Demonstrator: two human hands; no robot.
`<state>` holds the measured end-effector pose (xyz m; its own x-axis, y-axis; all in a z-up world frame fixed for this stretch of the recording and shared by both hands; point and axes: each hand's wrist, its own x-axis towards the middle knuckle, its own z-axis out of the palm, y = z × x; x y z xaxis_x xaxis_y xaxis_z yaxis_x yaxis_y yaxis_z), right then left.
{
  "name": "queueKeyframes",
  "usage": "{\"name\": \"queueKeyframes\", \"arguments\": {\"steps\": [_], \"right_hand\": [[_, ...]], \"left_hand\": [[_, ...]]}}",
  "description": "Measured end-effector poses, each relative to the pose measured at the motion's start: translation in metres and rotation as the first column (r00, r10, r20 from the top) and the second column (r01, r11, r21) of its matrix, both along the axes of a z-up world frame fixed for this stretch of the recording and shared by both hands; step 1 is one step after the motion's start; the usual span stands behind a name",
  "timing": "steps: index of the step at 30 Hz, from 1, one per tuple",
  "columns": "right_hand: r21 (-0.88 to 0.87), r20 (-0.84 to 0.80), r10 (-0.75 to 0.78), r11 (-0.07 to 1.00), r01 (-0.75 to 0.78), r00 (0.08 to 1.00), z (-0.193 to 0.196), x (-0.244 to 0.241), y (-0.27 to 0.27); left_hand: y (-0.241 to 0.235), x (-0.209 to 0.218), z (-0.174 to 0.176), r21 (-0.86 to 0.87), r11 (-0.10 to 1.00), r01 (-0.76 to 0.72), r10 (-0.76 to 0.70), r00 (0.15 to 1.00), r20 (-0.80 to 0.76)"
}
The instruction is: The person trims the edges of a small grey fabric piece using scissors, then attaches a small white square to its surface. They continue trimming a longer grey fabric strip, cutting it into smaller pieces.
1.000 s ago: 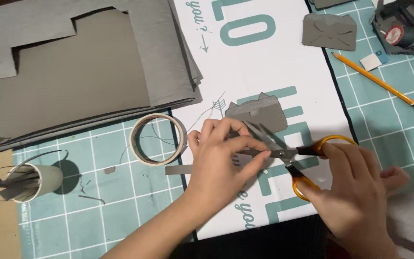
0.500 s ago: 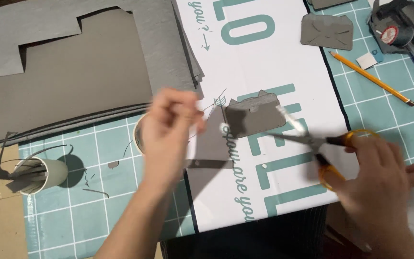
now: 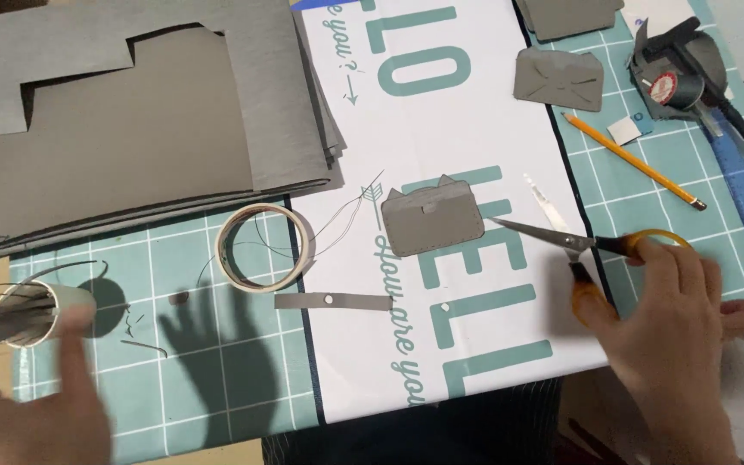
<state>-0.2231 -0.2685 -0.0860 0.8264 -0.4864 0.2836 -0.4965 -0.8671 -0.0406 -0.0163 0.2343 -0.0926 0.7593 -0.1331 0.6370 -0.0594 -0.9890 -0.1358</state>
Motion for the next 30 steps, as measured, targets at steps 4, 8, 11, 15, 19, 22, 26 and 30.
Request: {"name": "queueKeyframes", "arguments": {"steps": [4, 8, 11, 15, 19, 22, 26, 30], "right_hand": [[-0.076, 0.151, 0.119, 0.991, -0.108, 0.981, 0.011, 0.006, 0.024], [-0.087, 0.241, 0.228, 0.973, -0.213, 0.943, 0.025, 0.009, 0.052], [-0.104, 0.245, 0.287, 0.957, -0.269, 0.926, 0.030, 0.012, 0.057], [-0.097, 0.243, 0.300, 0.954, -0.285, 0.922, 0.031, 0.011, 0.061], [-0.124, 0.227, 0.338, 0.940, -0.318, 0.913, 0.033, 0.014, 0.062], [-0.148, 0.232, 0.362, 0.931, -0.335, 0.903, 0.034, 0.015, 0.064], [-0.100, 0.224, 0.297, 0.954, -0.282, 0.928, 0.027, 0.008, 0.060], [-0.097, 0.211, 0.255, 0.966, -0.239, 0.944, 0.022, 0.003, 0.054]], "left_hand": [[-0.149, -0.011, 0.083, -0.501, 0.670, 0.547, -0.652, 0.757, -0.045], [-0.228, -0.035, 0.094, -0.726, 0.398, 0.561, -0.889, 0.430, -0.156], [-0.248, -0.033, 0.097, -0.684, 0.390, 0.616, -0.912, 0.363, -0.194], [-0.253, -0.027, 0.085, -0.740, 0.448, 0.501, -0.894, 0.270, -0.358], [-0.254, -0.024, 0.084, -0.786, 0.477, 0.393, -0.875, 0.135, -0.464], [-0.251, -0.019, 0.081, -0.896, 0.407, 0.176, -0.913, 0.115, -0.392], [-0.226, 0.003, 0.083, -0.978, 0.195, 0.077, -0.936, 0.313, -0.162], [-0.184, 0.016, 0.091, -0.986, 0.135, -0.099, -0.868, 0.468, -0.166]]}}
